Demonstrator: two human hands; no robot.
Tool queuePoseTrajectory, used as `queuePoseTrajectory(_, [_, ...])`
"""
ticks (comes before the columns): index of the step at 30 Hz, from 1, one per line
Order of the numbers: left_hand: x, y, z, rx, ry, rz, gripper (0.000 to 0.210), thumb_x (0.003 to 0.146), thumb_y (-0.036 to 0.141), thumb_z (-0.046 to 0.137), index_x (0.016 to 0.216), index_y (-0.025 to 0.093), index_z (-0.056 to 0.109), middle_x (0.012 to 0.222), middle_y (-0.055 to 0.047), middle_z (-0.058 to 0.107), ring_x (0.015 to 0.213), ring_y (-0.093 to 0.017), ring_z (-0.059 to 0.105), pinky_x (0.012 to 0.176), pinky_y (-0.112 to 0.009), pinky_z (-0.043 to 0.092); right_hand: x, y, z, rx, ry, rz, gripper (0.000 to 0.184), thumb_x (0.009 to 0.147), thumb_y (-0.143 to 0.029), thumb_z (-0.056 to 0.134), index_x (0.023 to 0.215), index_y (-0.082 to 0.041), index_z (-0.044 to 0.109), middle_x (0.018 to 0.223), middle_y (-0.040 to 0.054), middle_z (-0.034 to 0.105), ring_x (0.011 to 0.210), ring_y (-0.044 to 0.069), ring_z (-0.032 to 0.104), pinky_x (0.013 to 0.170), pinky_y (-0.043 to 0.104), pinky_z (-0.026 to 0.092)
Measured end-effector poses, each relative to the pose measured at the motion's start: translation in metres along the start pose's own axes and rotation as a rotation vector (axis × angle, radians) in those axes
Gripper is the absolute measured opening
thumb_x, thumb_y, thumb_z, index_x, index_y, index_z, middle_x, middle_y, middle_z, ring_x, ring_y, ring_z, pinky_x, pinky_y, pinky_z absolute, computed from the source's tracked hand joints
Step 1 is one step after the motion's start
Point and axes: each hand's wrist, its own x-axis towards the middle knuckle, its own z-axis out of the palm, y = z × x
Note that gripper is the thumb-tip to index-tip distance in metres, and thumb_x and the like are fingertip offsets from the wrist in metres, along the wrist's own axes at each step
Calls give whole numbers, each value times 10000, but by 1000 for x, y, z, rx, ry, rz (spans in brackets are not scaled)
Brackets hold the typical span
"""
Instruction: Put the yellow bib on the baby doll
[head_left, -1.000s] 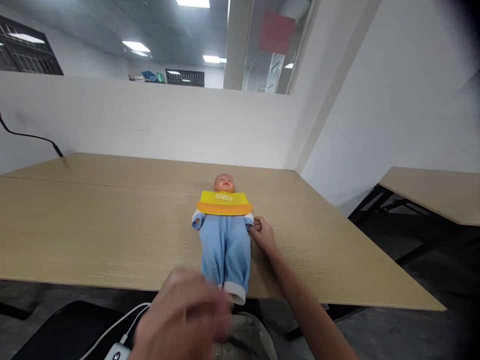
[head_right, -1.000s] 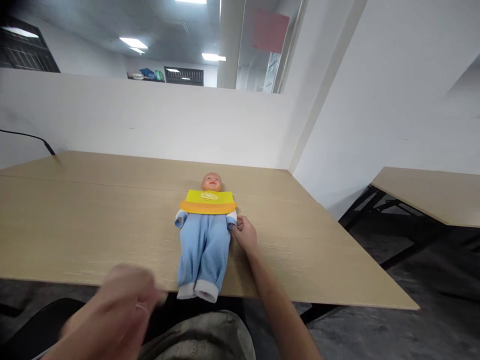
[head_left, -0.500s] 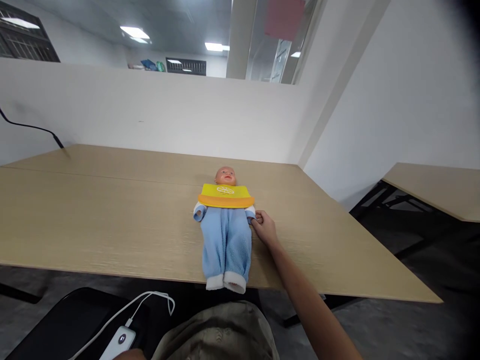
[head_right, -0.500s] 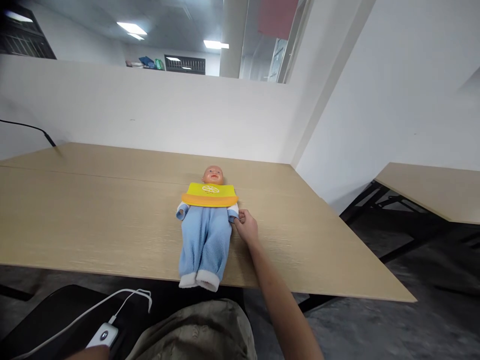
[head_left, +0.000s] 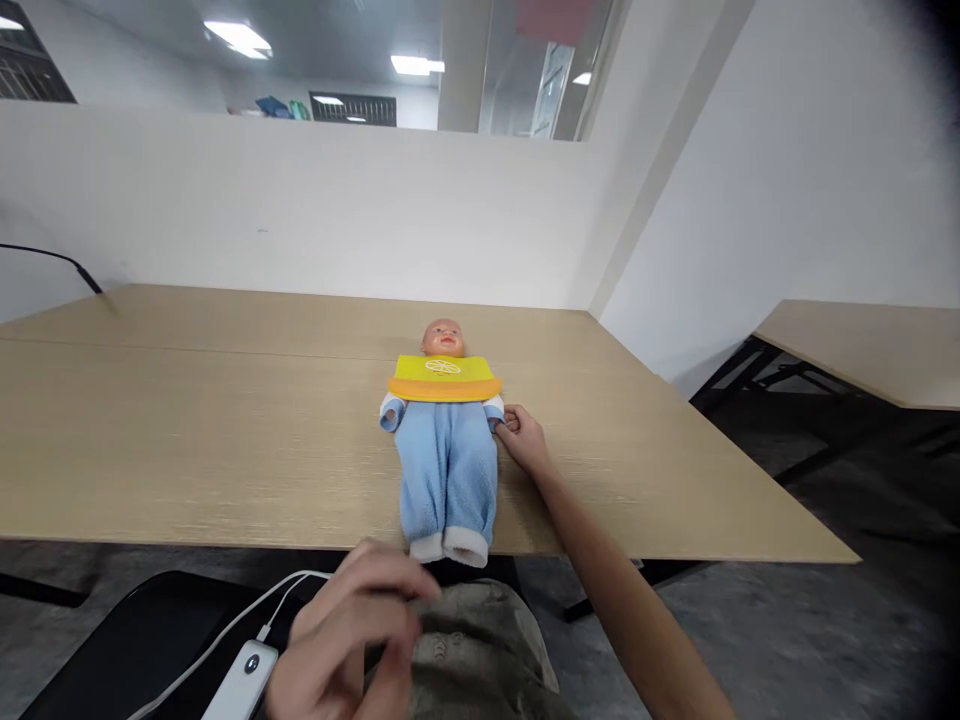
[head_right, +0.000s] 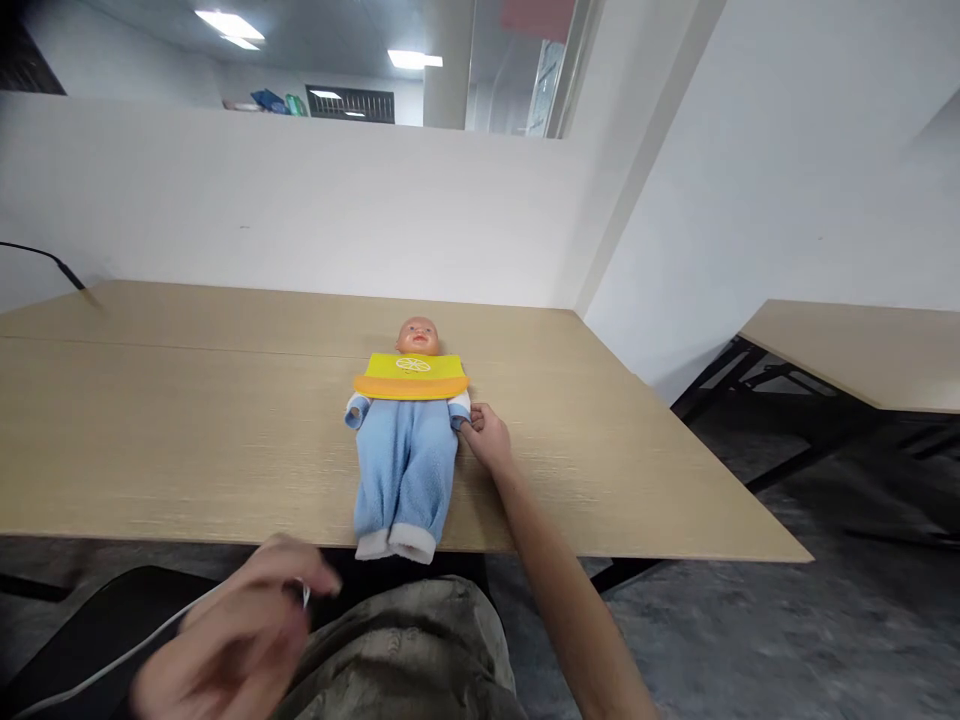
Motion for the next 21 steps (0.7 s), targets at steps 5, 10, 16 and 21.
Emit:
queuePoseTrajectory(5, [3, -33, 48, 75, -35, -17, 454, 803, 104, 528, 1204, 291, 631, 1062, -109, 574, 861, -200, 577, 731, -359, 546, -14, -7, -6, 133, -36, -30, 343, 739, -225, 529, 1075, -166, 563, 927, 53, 672, 747, 148, 621, 703, 278, 507])
queuePoseTrajectory(10, [-10, -57, 70, 151, -40, -36, 507, 817, 93, 519, 1276, 295, 590, 1099, -111, 510, 876, -194, 545, 743, -347, 543, -73, -29, -22, 7, 156, -168, 396, 723, -131, 441, 1094, -191, 564, 1119, 114, 609, 1015, 220, 591, 769, 334, 524])
queuePoseTrajectory(16, [-11, -60, 73, 123, -3, -32, 433, 847, 90, 517, 1224, 280, 612, 1090, -97, 497, 857, -173, 537, 744, -321, 534, -157, -67, -24, -109, -69, -624, 633, 678, -105, 505, 1288, -271, 466, 1381, 100, 446, 1299, 304, 409, 1024, 506, 421])
queuePoseTrajectory(21, [-8, -57, 76, 163, 15, -15, 393, 857, 102, 508, 1196, 271, 616, 1106, -103, 502, 865, -179, 550, 765, -334, 537, -169, -64, -2, -250, -15, -697, 649, 757, -118, 576, 1359, -290, 408, 1366, 104, 483, 1320, 310, 386, 1026, 541, 417])
